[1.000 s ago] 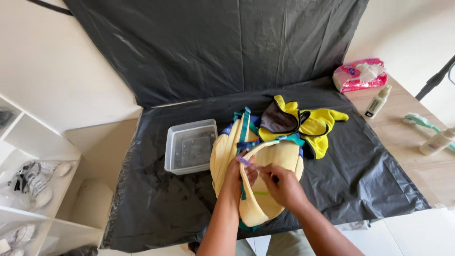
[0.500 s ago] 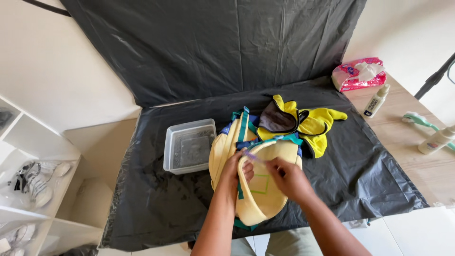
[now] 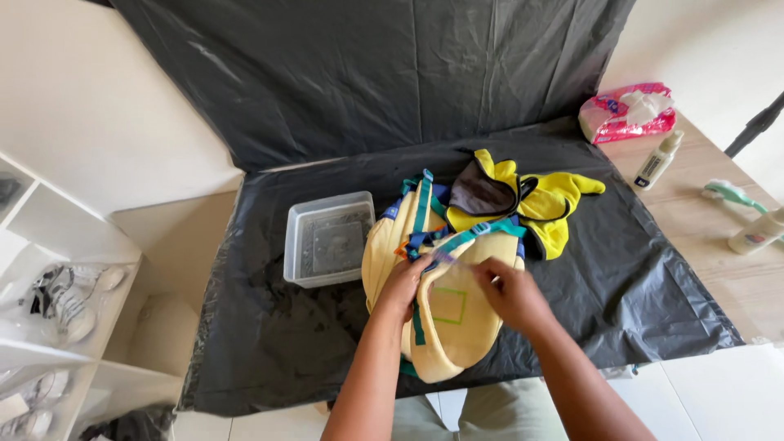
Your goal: The person scrubs a yellow fabric bag with a purple brush, repeatedly dipping the brush into a container of water and wiping the bag with a cloth. The person focuses on the straps and seams, rotating the bag to access different areas.
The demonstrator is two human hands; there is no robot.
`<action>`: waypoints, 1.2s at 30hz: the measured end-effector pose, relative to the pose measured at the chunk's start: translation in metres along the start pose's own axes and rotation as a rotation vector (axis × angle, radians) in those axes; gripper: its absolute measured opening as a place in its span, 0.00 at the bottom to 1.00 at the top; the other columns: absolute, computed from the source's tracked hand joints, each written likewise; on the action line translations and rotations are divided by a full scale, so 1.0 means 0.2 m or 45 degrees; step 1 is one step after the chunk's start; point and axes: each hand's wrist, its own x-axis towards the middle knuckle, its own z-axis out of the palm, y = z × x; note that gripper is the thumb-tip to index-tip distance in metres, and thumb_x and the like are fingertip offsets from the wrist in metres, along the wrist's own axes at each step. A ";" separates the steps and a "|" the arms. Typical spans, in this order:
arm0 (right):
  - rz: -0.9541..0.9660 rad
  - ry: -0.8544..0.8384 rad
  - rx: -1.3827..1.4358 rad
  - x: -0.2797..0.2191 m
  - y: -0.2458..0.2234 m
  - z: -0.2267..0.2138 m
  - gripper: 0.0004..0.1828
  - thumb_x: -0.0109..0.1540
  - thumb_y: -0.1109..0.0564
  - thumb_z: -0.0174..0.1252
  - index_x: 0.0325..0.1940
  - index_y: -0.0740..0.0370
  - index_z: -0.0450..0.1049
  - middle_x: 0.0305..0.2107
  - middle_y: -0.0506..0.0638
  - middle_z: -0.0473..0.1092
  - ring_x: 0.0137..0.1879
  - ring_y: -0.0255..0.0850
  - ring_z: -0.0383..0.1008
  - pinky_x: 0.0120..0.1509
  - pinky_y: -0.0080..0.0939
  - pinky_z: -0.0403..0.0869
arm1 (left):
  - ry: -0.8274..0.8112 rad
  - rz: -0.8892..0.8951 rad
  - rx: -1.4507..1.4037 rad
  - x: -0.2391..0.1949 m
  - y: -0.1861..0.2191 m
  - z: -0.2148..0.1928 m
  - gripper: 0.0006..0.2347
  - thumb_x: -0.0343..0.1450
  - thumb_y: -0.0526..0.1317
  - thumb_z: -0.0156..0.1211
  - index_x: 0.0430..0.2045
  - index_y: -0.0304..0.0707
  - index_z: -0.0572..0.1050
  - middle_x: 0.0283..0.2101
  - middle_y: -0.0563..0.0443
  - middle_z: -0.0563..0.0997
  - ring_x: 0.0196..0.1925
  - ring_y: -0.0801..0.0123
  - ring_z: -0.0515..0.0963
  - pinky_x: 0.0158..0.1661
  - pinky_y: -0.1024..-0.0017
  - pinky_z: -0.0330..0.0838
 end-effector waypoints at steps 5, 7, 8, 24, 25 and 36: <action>0.013 -0.033 -0.043 0.03 -0.03 -0.04 0.08 0.63 0.53 0.58 0.45 0.48 0.79 0.28 0.53 0.80 0.32 0.49 0.80 0.40 0.51 0.78 | -0.047 -0.040 0.043 0.12 -0.23 -0.11 0.19 0.63 0.37 0.72 0.44 0.29 0.75 0.31 0.43 0.75 0.28 0.59 0.81 0.32 0.65 0.81; 0.010 -0.206 0.130 0.00 -0.05 -0.06 0.07 0.61 0.53 0.61 0.43 0.53 0.80 0.27 0.54 0.80 0.28 0.45 0.79 0.39 0.46 0.78 | -0.035 -0.090 -0.011 0.04 -0.24 -0.11 0.20 0.61 0.35 0.73 0.46 0.29 0.75 0.35 0.44 0.76 0.33 0.59 0.81 0.37 0.63 0.81; 0.013 -0.081 -0.102 0.04 0.01 -0.07 0.09 0.63 0.52 0.57 0.46 0.48 0.79 0.28 0.54 0.80 0.32 0.50 0.80 0.41 0.51 0.79 | -0.050 -0.055 0.003 0.03 -0.24 -0.10 0.18 0.60 0.33 0.71 0.43 0.31 0.75 0.34 0.46 0.74 0.33 0.61 0.80 0.37 0.67 0.79; -0.073 0.072 -0.226 0.17 0.21 -0.12 0.07 0.63 0.53 0.58 0.44 0.46 0.78 0.24 0.50 0.77 0.29 0.51 0.79 0.37 0.51 0.77 | -0.187 0.025 -0.424 -0.10 -0.11 0.11 0.16 0.57 0.20 0.55 0.39 0.23 0.74 0.32 0.34 0.79 0.34 0.48 0.83 0.39 0.50 0.81; -0.072 0.077 -0.223 0.14 0.20 -0.11 0.07 0.63 0.53 0.58 0.44 0.46 0.78 0.24 0.50 0.77 0.29 0.51 0.79 0.37 0.51 0.77 | -0.190 0.025 -0.420 0.16 -0.29 -0.01 0.16 0.57 0.20 0.55 0.39 0.23 0.74 0.32 0.34 0.79 0.34 0.48 0.83 0.39 0.50 0.81; -0.187 -0.123 0.130 0.07 0.00 -0.10 0.04 0.59 0.58 0.62 0.38 0.54 0.80 0.22 0.52 0.78 0.21 0.45 0.76 0.27 0.44 0.74 | -0.164 0.199 -0.235 0.35 -0.44 -0.13 0.17 0.56 0.22 0.56 0.38 0.31 0.74 0.35 0.40 0.79 0.39 0.51 0.83 0.33 0.54 0.82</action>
